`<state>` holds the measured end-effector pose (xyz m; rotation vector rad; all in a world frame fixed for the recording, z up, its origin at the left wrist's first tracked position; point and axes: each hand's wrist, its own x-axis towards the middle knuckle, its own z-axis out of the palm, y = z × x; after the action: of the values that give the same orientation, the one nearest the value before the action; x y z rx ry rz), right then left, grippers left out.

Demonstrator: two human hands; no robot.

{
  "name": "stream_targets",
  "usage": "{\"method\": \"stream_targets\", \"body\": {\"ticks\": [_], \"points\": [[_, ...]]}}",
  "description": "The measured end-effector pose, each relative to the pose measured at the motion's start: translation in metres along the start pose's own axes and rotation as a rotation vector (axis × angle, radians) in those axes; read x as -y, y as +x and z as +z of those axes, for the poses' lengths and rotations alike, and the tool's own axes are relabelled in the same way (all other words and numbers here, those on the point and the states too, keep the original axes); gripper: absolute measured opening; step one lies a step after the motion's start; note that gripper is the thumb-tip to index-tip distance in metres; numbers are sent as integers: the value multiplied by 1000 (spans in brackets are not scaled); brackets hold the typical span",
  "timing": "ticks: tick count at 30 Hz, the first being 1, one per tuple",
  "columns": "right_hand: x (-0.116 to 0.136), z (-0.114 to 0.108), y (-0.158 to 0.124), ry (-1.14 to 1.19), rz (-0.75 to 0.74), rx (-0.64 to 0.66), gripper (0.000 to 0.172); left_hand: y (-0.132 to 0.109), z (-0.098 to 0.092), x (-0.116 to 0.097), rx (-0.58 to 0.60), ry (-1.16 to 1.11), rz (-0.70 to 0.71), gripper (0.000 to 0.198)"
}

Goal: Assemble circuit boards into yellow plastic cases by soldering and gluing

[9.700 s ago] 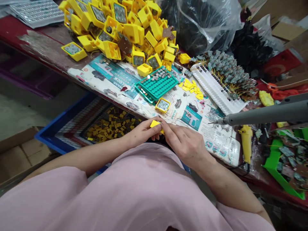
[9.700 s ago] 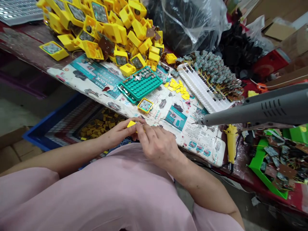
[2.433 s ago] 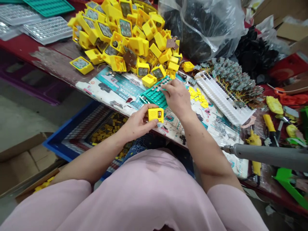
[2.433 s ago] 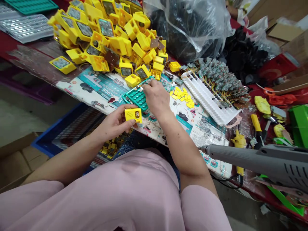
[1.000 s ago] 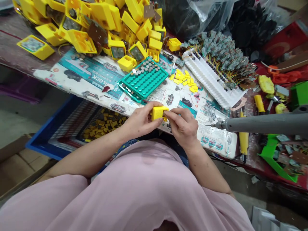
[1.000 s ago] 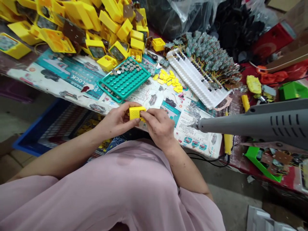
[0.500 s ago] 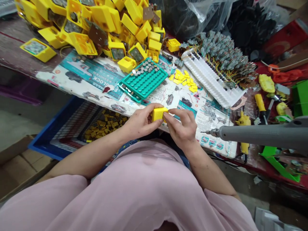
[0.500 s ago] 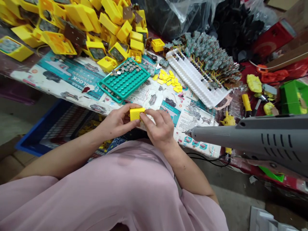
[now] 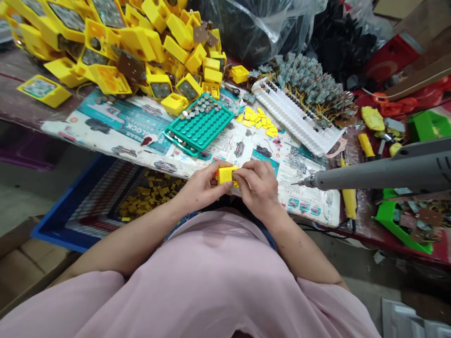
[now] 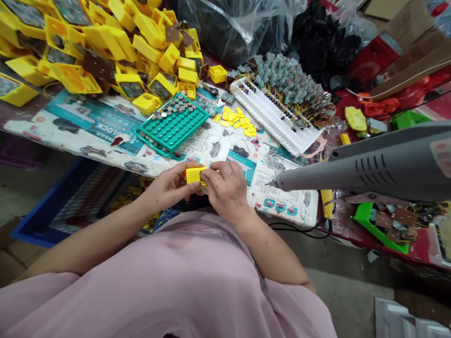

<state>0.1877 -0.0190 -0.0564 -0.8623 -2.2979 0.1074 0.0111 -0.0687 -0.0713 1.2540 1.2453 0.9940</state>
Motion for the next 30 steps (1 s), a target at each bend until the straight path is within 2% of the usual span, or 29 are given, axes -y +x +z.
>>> {"method": "stream_targets", "body": {"ticks": [2, 4, 6, 8, 10, 12, 16, 18, 21, 25, 30], "points": [[2, 2, -2, 97, 65, -77, 10, -1, 0, -3, -4, 44, 36, 49], [3, 5, -3, 240, 187, -149, 27, -1, 0, -7, -17, 83, 86, 47], [5, 8, -1, 389, 293, -93, 42, -1, 1, -10, -48, 104, 117, 45], [4, 10, 4, 488, 317, 43, 34, 0, 1, -11, -79, 100, 115, 45], [1, 12, 10, 540, 296, 122, 25, 3, -1, -10, -90, 42, 91, 46], [-4, 13, 15, 592, 313, 122, 26, 5, -5, -9, -65, -81, 53, 50], [-14, 11, 21, 750, 475, 132, 39, 6, -16, -11, -44, -277, -44, 59], [-15, 8, 22, 747, 486, 147, 37, 5, -20, -12, -63, -312, -64, 60], [-15, 3, 26, 662, 418, 186, 28, 3, -24, -13, -68, -358, -77, 61], [-17, -4, 33, 582, 399, 166, 22, 2, -26, -13, -76, -468, -117, 59], [-9, -4, 34, 651, 423, 181, 21, 2, -29, -11, -67, -684, -141, 65]]}}
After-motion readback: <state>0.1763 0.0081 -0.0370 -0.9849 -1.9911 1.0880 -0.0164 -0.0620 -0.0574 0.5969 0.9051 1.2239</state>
